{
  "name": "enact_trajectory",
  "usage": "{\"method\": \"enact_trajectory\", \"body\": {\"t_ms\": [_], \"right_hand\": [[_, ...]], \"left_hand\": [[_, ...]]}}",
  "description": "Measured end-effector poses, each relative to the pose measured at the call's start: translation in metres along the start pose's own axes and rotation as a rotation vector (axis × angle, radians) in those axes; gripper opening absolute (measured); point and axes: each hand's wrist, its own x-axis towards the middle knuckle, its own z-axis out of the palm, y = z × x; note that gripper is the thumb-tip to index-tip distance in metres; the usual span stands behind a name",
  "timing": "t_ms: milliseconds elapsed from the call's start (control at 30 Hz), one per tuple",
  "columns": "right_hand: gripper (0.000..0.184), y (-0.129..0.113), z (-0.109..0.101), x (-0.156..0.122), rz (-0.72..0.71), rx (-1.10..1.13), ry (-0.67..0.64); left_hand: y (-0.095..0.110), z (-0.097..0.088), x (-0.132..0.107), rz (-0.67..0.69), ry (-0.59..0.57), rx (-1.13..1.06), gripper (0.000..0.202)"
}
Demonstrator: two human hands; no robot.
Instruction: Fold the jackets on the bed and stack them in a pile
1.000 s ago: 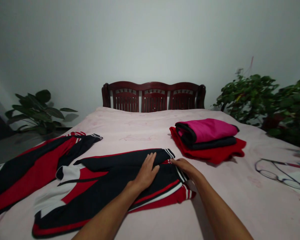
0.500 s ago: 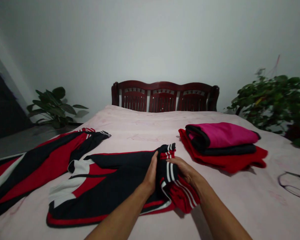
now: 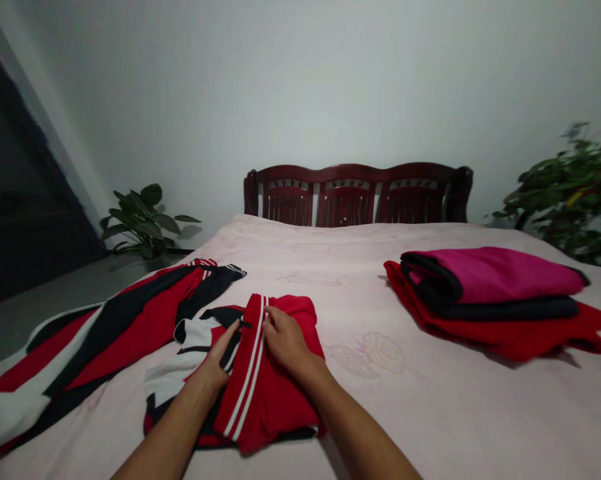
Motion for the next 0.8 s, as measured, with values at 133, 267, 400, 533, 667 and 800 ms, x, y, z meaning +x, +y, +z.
{"method": "enact_trajectory", "body": {"t_ms": [133, 267, 400, 533, 667, 800], "right_hand": [[0.030, 0.011, -0.002, -0.015, -0.152, -0.244, 0.031], [0.036, 0.014, -0.004, -0.020, -0.106, -0.310, 0.088], [0.037, 0.017, -0.003, -0.020, -0.074, -0.297, 0.091], [0.040, 0.011, -0.017, -0.024, -0.090, -0.248, 0.008], [0.049, 0.009, -0.028, -0.035, -0.153, -0.428, -0.038], [0.053, 0.023, -0.013, -0.050, -0.137, -0.658, -0.162]], "left_hand": [[0.019, -0.018, -0.016, 0.078, 0.064, 0.251, 0.033], [0.020, -0.009, -0.005, 0.312, 0.186, 0.636, 0.042], [0.014, 0.003, 0.013, 0.431, 0.354, 1.023, 0.054], [0.020, 0.012, 0.015, 0.561, 0.453, 1.345, 0.054], [0.030, 0.011, 0.017, 0.672, 0.466, 1.564, 0.053], [0.024, -0.006, 0.026, 0.621, 0.514, 1.770, 0.045]]}}
